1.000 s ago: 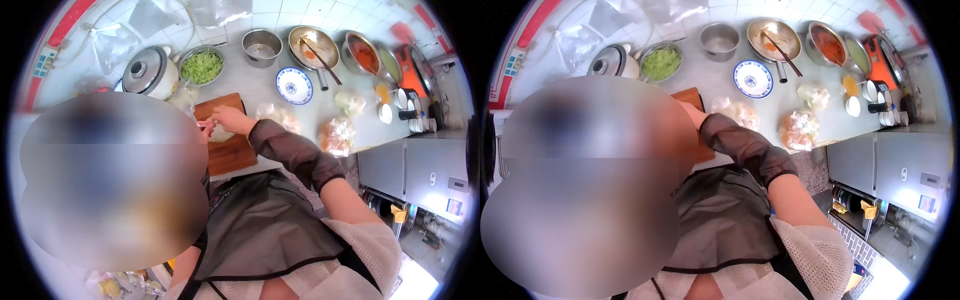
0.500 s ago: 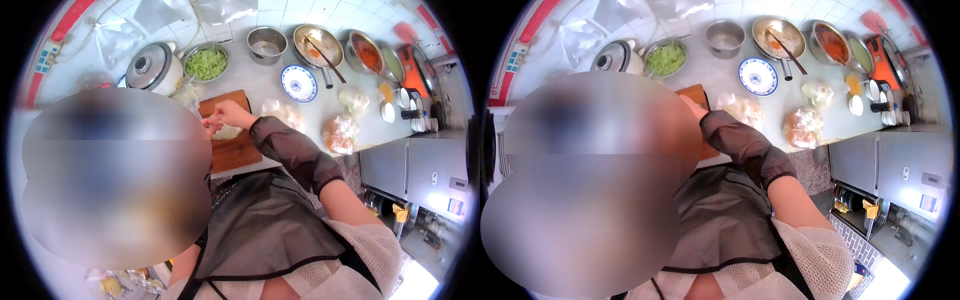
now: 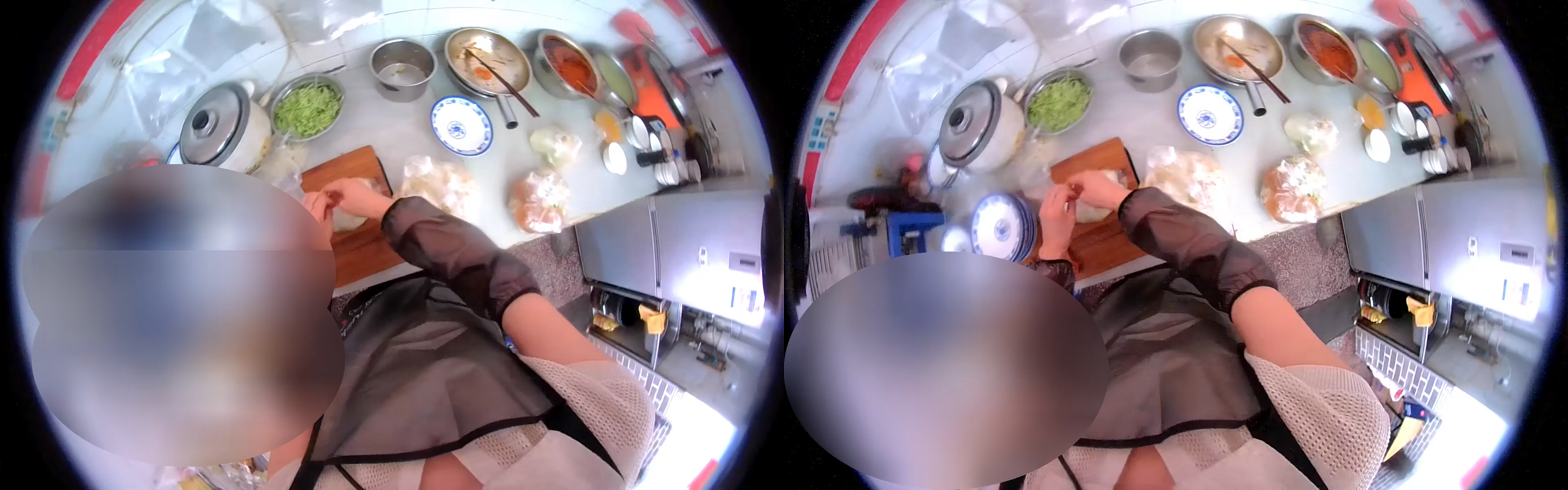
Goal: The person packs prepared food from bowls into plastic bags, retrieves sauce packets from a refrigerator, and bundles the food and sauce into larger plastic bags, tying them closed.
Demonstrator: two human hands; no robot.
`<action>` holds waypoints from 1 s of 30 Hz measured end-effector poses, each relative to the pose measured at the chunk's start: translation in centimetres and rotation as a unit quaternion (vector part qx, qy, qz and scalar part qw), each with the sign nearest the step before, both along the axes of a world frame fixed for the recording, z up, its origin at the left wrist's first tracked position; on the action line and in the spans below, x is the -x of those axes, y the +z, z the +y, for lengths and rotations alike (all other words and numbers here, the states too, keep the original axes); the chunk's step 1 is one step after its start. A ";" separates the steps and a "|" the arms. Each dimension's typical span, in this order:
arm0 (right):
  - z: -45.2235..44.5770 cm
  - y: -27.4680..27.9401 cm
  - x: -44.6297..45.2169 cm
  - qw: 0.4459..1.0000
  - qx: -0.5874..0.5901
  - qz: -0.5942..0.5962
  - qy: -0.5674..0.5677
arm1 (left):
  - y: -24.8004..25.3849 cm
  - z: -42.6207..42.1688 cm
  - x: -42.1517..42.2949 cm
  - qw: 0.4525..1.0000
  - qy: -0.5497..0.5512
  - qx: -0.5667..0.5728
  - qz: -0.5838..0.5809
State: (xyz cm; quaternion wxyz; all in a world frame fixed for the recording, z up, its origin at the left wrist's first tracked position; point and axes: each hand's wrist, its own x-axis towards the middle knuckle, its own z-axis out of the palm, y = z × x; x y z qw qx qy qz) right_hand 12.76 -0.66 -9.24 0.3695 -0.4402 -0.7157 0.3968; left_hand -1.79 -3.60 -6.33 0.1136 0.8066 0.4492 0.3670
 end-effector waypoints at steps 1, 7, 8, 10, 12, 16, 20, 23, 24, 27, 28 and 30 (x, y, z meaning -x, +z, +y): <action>0.4 0.2 0.2 0.993 0.107 0.003 0.044 | 0.0 0.5 0.0 1.000 -0.013 -0.005 -0.002; 0.0 -1.6 -0.2 0.993 0.021 -0.102 -0.053 | -0.8 -2.6 0.6 0.994 0.102 0.034 -0.019; 0.3 -3.1 -0.3 0.993 0.015 -0.100 -0.065 | -1.0 -3.8 0.2 0.992 0.100 0.063 -0.048; 0.3 -0.7 -2.8 0.994 -0.059 -0.049 -0.081 | 1.8 -6.2 -1.9 0.980 0.142 0.111 -0.082; -1.0 4.8 -8.3 0.989 -0.078 0.017 -0.124 | 4.7 -8.7 -4.6 0.970 0.147 0.170 -0.097; -4.6 7.1 -20.3 0.964 0.011 -0.110 -0.240 | 3.7 -10.4 -12.2 0.949 0.013 0.311 -0.053; -7.5 -1.2 -20.4 0.954 -0.096 -0.231 -0.166 | -2.8 -8.0 -18.5 0.977 0.073 0.187 0.067; -8.2 -1.0 -21.7 0.970 0.005 -0.185 -0.158 | -6.2 -7.4 -18.9 0.964 0.053 0.229 0.125; -8.6 -0.1 -22.6 0.975 0.040 -0.157 -0.150 | -5.9 -8.1 -18.5 0.962 0.057 0.234 0.130; -7.8 1.9 -23.5 0.974 0.140 -0.090 -0.151 | -2.7 -8.4 -19.5 0.953 0.085 0.284 0.067; -7.7 2.3 -23.2 0.962 0.218 -0.052 -0.156 | 0.3 -9.3 -20.7 0.969 0.094 0.228 0.025; -7.1 3.0 -22.1 0.972 0.203 -0.007 -0.119 | 1.2 -9.9 -22.5 0.980 0.117 0.160 -0.034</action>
